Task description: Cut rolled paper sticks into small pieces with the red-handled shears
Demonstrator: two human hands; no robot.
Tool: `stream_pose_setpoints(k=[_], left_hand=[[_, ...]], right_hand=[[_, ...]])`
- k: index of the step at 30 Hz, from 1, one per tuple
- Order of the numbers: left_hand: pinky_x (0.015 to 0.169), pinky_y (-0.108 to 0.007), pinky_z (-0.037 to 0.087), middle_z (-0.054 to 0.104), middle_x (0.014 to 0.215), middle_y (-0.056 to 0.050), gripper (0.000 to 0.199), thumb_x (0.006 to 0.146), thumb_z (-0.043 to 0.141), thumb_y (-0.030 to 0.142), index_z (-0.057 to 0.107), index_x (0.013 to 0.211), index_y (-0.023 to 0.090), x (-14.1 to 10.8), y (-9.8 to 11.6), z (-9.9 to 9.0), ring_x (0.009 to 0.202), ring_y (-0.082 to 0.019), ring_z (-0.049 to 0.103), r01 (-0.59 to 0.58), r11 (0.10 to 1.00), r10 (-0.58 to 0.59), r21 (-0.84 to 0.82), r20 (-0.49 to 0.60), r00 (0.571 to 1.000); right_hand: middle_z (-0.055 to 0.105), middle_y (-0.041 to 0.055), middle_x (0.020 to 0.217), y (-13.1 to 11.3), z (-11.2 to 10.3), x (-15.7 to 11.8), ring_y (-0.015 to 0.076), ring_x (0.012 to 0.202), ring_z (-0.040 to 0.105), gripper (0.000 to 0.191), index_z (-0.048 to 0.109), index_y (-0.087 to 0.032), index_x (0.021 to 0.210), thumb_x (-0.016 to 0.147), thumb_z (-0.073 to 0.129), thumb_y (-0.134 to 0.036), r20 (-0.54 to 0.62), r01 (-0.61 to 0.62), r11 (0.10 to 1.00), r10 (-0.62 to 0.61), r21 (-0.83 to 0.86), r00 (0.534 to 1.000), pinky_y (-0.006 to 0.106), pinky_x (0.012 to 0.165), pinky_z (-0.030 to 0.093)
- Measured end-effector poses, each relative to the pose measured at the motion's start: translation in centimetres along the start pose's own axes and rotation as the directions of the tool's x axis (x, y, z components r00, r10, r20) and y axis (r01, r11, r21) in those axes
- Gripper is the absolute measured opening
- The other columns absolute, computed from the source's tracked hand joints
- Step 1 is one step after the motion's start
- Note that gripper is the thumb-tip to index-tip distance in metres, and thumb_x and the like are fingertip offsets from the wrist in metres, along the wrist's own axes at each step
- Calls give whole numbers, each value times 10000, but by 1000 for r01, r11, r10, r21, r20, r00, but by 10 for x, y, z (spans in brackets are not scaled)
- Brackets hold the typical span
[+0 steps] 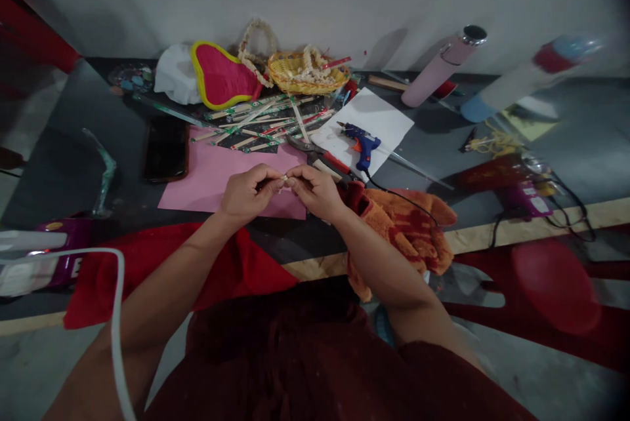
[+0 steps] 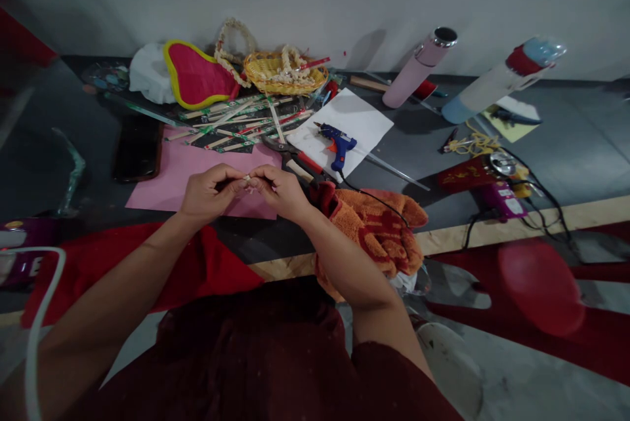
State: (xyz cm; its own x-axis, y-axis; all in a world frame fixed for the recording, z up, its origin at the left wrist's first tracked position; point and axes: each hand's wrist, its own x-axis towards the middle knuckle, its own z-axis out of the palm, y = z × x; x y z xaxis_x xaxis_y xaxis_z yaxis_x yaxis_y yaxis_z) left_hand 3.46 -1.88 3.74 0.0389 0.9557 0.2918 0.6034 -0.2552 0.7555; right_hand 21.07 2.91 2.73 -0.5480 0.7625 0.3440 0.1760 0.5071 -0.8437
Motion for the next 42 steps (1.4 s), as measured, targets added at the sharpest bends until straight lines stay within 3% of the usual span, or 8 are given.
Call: stream_pose_setpoints(k=[8, 21, 32, 42], left_hand=[[666, -203, 473, 730, 842, -5, 216, 883, 526, 342, 696, 906, 211, 1, -1, -1, 751, -120, 664, -113, 989, 114, 92, 0, 994], [656, -206, 487, 739, 833, -15, 190, 868, 540, 301, 701, 902, 206, -1, -3, 3, 745, -128, 676, -149, 986, 154, 80, -73, 985], [661, -220, 473, 743, 855, -6, 194, 873, 529, 299, 696, 922, 215, 0, 0, 0, 763, -133, 678, -129, 976, 137, 176, -37, 990], [616, -213, 467, 732, 837, -10, 191, 846, 576, 353, 656, 926, 199, -3, -2, 5, 679, -120, 657, -17, 983, 38, 181, -116, 993]], right_hand=[[607, 3, 736, 3, 3, 0, 83, 586, 537, 243, 592, -170, 906, 906, 503, -396, -8, -14, 998, 15, 68, 1000, 209, 560, 434], [571, -13, 688, 0, 7, 0, 70, 559, 501, 316, 574, -172, 873, 874, 526, -485, -3, -89, 974, 91, 207, 996, 198, 526, 424], [570, -20, 665, 0, 6, 1, 69, 541, 500, 302, 583, -171, 868, 867, 541, -470, 1, -103, 972, 105, 210, 994, 200, 519, 424], [568, -15, 691, -3, 9, 0, 67, 547, 491, 291, 573, -174, 862, 863, 538, -462, -34, -121, 967, 131, 225, 991, 195, 510, 413]])
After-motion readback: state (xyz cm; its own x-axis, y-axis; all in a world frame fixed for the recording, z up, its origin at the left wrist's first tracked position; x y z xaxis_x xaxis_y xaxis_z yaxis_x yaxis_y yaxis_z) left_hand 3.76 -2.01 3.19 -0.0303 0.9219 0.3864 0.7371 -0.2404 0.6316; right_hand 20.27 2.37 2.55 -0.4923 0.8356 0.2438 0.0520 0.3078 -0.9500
